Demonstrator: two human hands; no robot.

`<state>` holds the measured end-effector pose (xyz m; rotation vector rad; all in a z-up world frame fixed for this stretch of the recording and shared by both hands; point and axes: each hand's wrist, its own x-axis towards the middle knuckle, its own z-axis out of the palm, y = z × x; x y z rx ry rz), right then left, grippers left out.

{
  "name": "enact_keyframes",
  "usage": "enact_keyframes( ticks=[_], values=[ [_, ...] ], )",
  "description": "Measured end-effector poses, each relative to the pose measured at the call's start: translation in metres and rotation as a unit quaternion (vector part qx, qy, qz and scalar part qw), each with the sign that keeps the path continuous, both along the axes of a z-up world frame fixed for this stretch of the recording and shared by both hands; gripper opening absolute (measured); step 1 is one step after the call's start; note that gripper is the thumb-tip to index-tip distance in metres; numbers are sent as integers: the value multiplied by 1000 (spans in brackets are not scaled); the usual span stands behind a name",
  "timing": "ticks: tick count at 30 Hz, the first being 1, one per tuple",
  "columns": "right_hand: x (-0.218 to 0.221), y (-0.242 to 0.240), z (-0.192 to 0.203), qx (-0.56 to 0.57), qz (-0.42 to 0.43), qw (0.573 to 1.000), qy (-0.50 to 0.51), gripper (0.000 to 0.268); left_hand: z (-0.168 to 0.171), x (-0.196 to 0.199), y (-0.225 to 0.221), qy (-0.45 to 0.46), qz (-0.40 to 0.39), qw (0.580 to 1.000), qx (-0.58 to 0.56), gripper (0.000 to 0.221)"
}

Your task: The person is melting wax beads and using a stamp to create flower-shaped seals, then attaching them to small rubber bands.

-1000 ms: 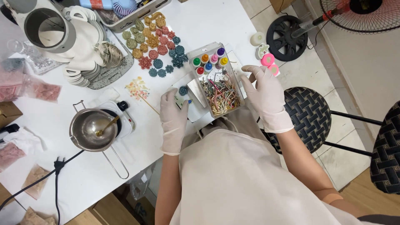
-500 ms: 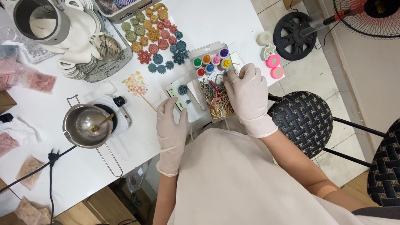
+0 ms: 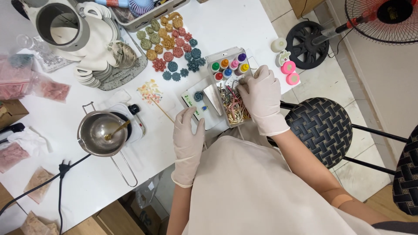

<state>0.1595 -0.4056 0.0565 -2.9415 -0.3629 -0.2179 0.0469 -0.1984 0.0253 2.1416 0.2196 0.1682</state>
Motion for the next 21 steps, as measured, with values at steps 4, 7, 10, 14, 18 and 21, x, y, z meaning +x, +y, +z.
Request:
enact_keyframes(
  ticks=[4,7,10,14,18,21],
  values=[
    [1,1,-6,9,-6,1000,-5,18,-2,-2,2,7,-9,1000,4,38],
    [1,4,-10,-46,-35,998,-18,20,-4,-4,3,11,-15,1000,-6,38],
    [-2,5,-12,-15,-35,999,-30,14,-4,-5,5,8,-32,999,-1,38],
    [-5,1,-8,31,-31,999,-32,14,-1,-2,4,-12,-48,999,0,38],
    [-11,-10,1,164,-41,985,46,12,7,-3,3,-25,-26,999,-11,34],
    [-18,-15,25,264,-30,961,78,11,23,2,0,-16,-26,999,-38,29]
  ],
)
